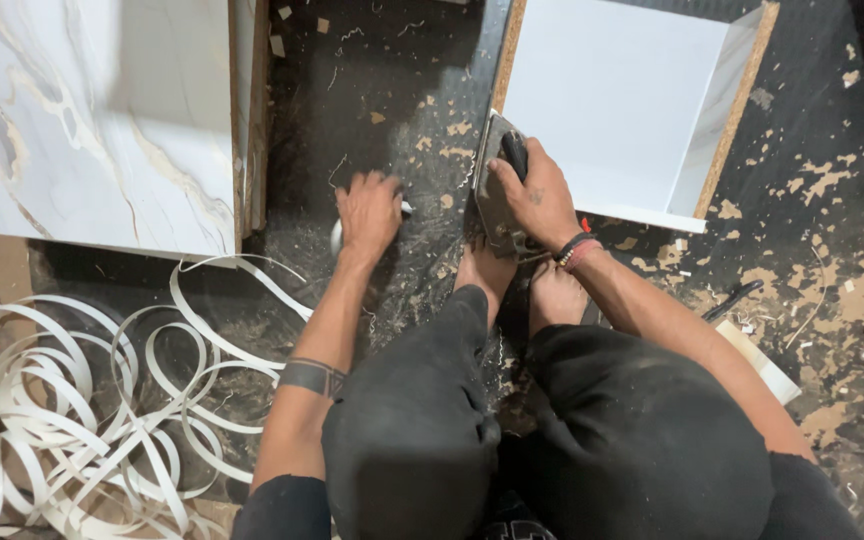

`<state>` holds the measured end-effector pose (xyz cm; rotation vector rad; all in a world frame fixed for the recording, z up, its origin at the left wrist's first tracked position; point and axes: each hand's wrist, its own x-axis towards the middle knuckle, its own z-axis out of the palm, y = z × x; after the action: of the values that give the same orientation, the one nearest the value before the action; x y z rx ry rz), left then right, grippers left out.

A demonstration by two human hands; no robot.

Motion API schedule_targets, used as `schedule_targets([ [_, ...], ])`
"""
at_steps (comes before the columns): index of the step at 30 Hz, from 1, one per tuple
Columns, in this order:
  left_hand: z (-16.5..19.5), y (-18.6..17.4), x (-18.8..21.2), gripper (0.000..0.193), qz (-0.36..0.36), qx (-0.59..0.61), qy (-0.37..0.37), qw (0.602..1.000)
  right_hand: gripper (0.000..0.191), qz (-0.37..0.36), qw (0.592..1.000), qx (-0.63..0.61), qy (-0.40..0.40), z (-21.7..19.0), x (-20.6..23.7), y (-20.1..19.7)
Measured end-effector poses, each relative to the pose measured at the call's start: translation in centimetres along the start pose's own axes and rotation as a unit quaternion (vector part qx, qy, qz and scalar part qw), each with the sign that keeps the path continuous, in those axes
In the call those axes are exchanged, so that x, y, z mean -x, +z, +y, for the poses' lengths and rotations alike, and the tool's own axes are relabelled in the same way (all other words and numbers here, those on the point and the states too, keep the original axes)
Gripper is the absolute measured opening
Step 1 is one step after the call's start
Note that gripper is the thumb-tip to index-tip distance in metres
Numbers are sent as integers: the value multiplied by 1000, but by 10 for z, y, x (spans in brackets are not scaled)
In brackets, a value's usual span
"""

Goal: The person sits on the workshop floor and applies white edge banding tape to the edges of cabinet drawer panels using a hand-held edge banding iron, pressing the tape along each edge and trimming off the excess strip. They work through several drawer boxes and panels one at a time and set finished pieces aside.

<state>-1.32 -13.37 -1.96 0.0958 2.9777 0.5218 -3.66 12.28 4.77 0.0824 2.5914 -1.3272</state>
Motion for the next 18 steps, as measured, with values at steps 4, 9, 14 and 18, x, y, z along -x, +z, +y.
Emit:
schedule_targets([
  [4,16,2,0,33,90,29,89,992,43,3,1000,1,-1,3,0,0],
  [9,51,3,-11,41,100,76,141,982,44,3,1000,5,7,8,-1,1],
  [14,71,-2,-18,39,97,145,89,981,44,18,1000,-3,-21,10,-2,2],
  [18,82,-6,-21,33,54,175,122,976,44,32,998,-18,-55,14,1,-4],
])
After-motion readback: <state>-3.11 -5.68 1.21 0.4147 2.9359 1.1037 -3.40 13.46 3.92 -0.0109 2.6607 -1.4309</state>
